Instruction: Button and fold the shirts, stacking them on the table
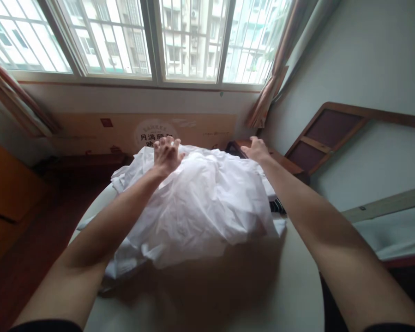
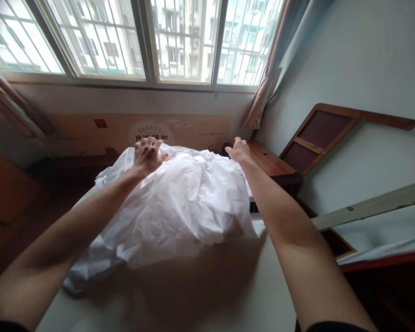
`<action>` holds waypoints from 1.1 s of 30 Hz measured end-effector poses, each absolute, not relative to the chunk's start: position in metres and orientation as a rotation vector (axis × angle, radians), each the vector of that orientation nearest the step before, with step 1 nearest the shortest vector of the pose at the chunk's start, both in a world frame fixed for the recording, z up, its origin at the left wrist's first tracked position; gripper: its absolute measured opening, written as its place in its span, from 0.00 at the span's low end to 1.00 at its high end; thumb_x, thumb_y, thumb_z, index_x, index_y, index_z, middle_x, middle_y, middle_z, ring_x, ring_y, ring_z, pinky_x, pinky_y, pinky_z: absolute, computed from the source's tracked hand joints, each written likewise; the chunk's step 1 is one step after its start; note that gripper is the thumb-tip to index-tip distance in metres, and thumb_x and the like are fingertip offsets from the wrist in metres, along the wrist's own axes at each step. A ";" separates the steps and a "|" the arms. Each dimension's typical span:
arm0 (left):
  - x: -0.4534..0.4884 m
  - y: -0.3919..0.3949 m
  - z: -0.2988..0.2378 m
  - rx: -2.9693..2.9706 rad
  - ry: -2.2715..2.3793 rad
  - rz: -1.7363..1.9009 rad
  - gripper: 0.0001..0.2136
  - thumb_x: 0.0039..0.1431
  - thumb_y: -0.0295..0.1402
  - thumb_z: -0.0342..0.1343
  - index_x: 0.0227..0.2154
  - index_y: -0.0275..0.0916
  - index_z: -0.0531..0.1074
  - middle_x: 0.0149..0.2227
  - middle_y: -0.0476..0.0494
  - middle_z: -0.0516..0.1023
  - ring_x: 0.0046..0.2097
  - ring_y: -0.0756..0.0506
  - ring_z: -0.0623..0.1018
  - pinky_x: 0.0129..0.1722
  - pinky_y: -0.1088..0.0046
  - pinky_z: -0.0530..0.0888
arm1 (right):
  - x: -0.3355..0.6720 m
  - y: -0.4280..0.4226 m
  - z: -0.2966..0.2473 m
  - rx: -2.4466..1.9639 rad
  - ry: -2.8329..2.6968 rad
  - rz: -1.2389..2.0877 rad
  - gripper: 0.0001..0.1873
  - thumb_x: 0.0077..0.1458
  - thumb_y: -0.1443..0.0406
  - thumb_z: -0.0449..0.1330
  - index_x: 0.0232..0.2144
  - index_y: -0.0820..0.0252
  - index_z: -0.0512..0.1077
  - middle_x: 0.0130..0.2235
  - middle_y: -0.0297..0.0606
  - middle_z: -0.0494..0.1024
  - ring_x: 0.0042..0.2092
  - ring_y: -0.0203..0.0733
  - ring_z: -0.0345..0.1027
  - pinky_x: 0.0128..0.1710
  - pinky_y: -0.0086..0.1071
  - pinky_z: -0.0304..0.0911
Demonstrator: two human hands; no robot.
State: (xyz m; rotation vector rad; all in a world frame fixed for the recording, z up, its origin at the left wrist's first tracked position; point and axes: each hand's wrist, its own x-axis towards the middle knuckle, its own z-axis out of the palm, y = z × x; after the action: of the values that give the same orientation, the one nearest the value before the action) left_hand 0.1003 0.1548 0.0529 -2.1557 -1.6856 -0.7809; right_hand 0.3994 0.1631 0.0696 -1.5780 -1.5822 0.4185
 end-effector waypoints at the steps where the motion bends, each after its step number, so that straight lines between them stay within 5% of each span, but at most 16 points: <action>1: 0.104 0.142 0.046 -2.225 -1.661 -0.737 0.19 0.58 0.40 0.54 0.49 0.35 0.69 0.50 0.35 0.69 0.53 0.36 0.66 0.52 0.55 0.60 | 0.397 0.163 0.061 -1.592 -1.623 0.382 0.22 0.55 0.60 0.58 0.44 0.76 0.70 0.49 0.49 0.69 0.54 0.48 0.63 0.56 0.37 0.51; 7: 0.087 0.020 0.010 -2.554 -1.445 -0.520 0.19 0.56 0.50 0.51 0.41 0.42 0.72 0.38 0.40 0.75 0.42 0.38 0.72 0.45 0.57 0.66 | 0.372 0.048 -0.006 -1.301 -2.099 0.047 0.19 0.55 0.58 0.58 0.48 0.59 0.69 0.52 0.47 0.69 0.56 0.52 0.60 0.56 0.45 0.53; 12: 0.032 -0.061 -0.041 -2.095 -1.510 -1.058 0.19 0.50 0.45 0.60 0.43 0.45 0.68 0.38 0.42 0.73 0.40 0.40 0.73 0.42 0.61 0.69 | 0.414 -0.042 -0.044 -1.416 -1.630 -0.192 0.27 0.55 0.53 0.57 0.54 0.58 0.63 0.54 0.49 0.65 0.57 0.55 0.58 0.56 0.50 0.53; 15: 0.001 -0.080 -0.071 -1.766 -1.743 -1.299 0.26 0.43 0.48 0.64 0.43 0.38 0.67 0.38 0.40 0.72 0.36 0.41 0.73 0.39 0.63 0.71 | 0.454 -0.052 -0.071 -1.636 -1.475 -0.065 0.35 0.49 0.47 0.58 0.52 0.62 0.64 0.51 0.51 0.68 0.54 0.58 0.61 0.53 0.53 0.56; 19: -0.008 -0.078 -0.082 -1.878 -2.446 -1.276 0.30 0.41 0.53 0.61 0.43 0.35 0.70 0.36 0.40 0.76 0.34 0.41 0.75 0.32 0.67 0.72 | 0.469 -0.050 -0.091 -1.614 -1.781 0.358 0.32 0.45 0.49 0.61 0.48 0.61 0.68 0.50 0.50 0.71 0.52 0.57 0.63 0.53 0.50 0.58; 24: 0.009 -0.070 -0.073 -1.984 -2.607 -1.482 0.17 0.49 0.48 0.57 0.32 0.38 0.72 0.25 0.49 0.74 0.28 0.46 0.73 0.27 0.76 0.69 | 0.443 -0.049 -0.082 -1.519 -1.815 0.498 0.11 0.52 0.58 0.55 0.31 0.59 0.71 0.33 0.40 0.75 0.39 0.48 0.69 0.45 0.42 0.62; 28: 0.003 -0.054 -0.051 -1.661 -2.507 -1.790 0.12 0.52 0.41 0.56 0.32 0.37 0.69 0.26 0.51 0.71 0.29 0.50 0.71 0.28 0.78 0.67 | 0.442 -0.035 -0.052 -1.497 -1.492 0.395 0.15 0.55 0.54 0.52 0.26 0.59 0.66 0.23 0.32 0.67 0.26 0.37 0.60 0.26 0.28 0.58; 33: -0.031 -0.009 0.008 -1.365 -2.180 -1.856 0.12 0.49 0.34 0.59 0.35 0.34 0.70 0.28 0.52 0.69 0.28 0.53 0.67 0.27 0.80 0.64 | 0.456 0.014 0.016 -1.458 -1.173 0.285 0.14 0.50 0.55 0.56 0.28 0.60 0.70 0.24 0.31 0.67 0.25 0.35 0.58 0.24 0.27 0.55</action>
State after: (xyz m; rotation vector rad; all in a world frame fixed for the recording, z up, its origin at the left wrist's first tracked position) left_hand -0.0311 -0.0094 0.0077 -1.3653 -2.1796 -1.8561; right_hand 0.4558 0.0136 0.0161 -1.4578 -1.1735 0.2847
